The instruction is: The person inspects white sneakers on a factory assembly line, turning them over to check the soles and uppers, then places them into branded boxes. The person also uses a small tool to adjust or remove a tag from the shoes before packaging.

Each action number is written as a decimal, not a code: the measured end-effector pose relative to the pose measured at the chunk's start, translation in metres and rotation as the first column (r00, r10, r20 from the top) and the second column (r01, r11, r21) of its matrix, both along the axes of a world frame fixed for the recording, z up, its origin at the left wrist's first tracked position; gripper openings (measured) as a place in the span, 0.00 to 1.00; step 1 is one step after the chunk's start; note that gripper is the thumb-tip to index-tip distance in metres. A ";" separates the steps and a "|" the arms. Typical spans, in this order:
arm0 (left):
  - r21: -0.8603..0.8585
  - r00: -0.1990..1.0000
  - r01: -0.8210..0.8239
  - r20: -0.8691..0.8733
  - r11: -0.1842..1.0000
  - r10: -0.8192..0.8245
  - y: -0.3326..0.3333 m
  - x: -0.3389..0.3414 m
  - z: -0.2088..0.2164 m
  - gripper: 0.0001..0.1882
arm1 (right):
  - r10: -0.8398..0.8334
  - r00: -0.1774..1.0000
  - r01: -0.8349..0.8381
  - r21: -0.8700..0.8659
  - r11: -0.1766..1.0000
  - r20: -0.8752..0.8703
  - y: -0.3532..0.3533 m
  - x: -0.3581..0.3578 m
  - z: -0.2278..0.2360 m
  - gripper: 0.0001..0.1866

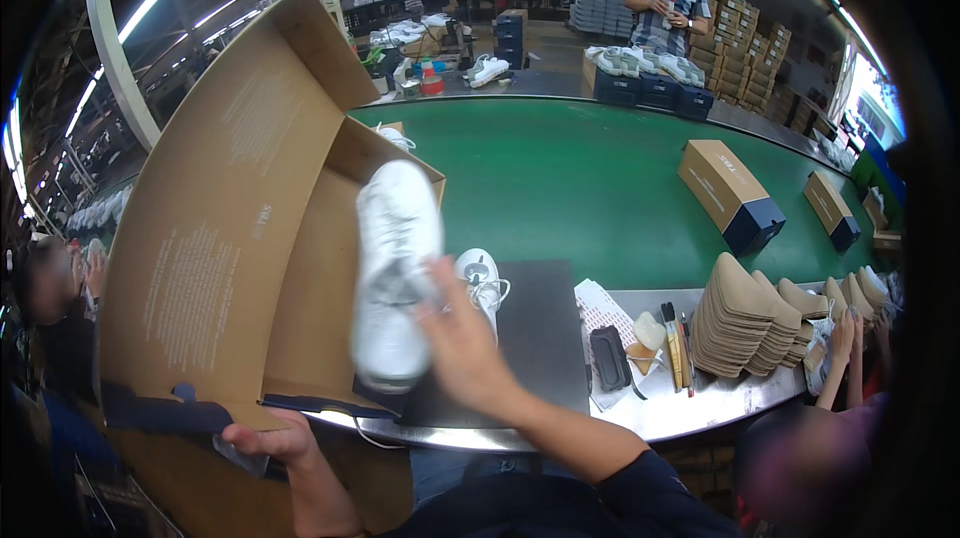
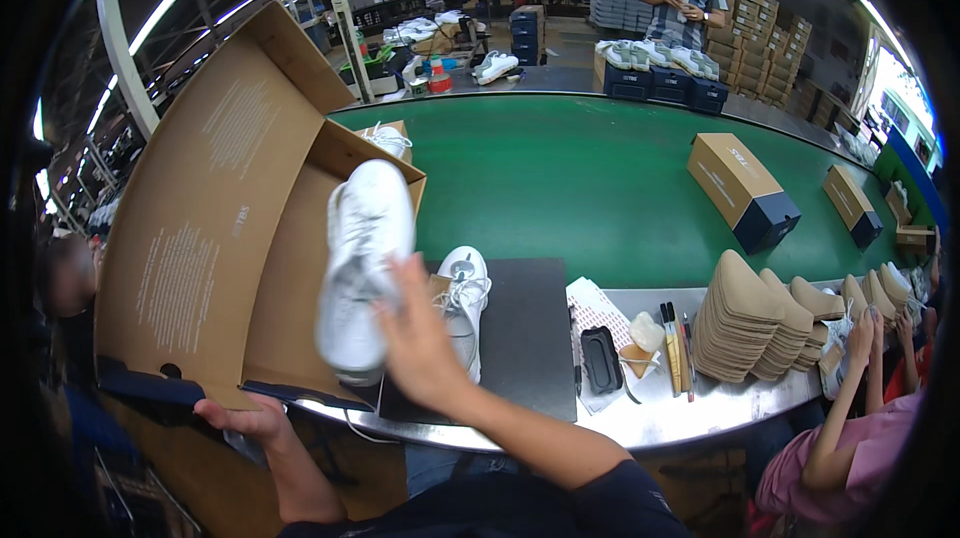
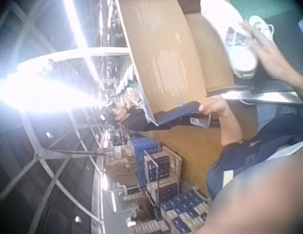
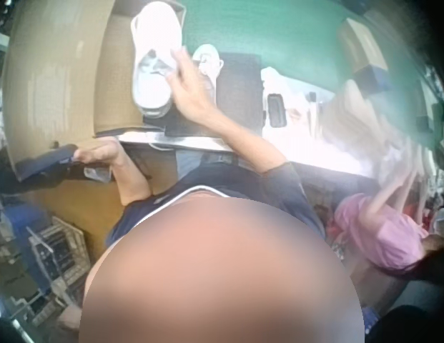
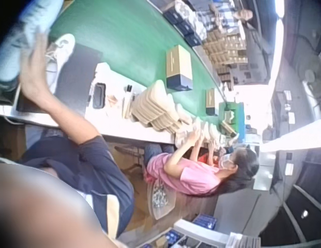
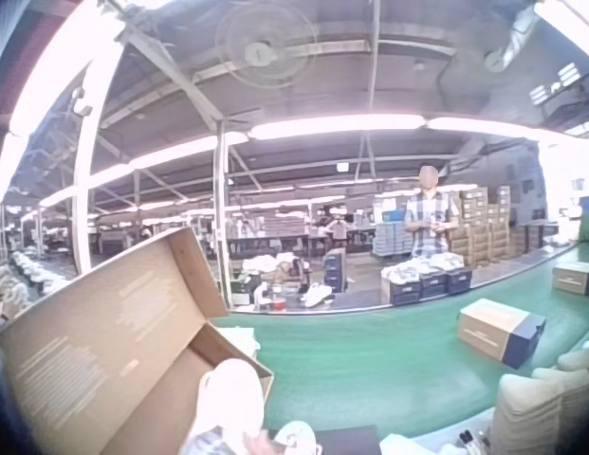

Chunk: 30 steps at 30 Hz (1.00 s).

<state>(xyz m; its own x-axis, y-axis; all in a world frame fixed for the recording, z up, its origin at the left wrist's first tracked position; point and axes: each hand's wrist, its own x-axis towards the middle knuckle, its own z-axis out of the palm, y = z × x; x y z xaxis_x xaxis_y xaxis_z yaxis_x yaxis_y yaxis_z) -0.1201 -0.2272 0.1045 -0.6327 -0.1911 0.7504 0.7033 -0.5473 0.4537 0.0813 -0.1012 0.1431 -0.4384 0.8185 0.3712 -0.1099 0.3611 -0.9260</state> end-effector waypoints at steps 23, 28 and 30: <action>0.335 0.509 0.510 0.625 0.792 -0.592 -0.015 0.005 0.044 0.32 | 0.259 0.954 -0.252 0.064 0.966 -0.151 0.030 0.167 0.030 0.10; 0.222 0.351 0.674 0.742 0.704 -0.570 0.018 0.051 -0.013 0.34 | -0.119 0.719 -0.398 -0.546 0.737 -0.685 0.022 0.147 0.013 0.20; 0.169 0.373 0.739 0.703 0.652 -0.605 0.013 0.052 -0.023 0.34 | -0.186 0.756 -0.348 -0.626 0.697 -0.628 0.034 0.135 0.009 0.22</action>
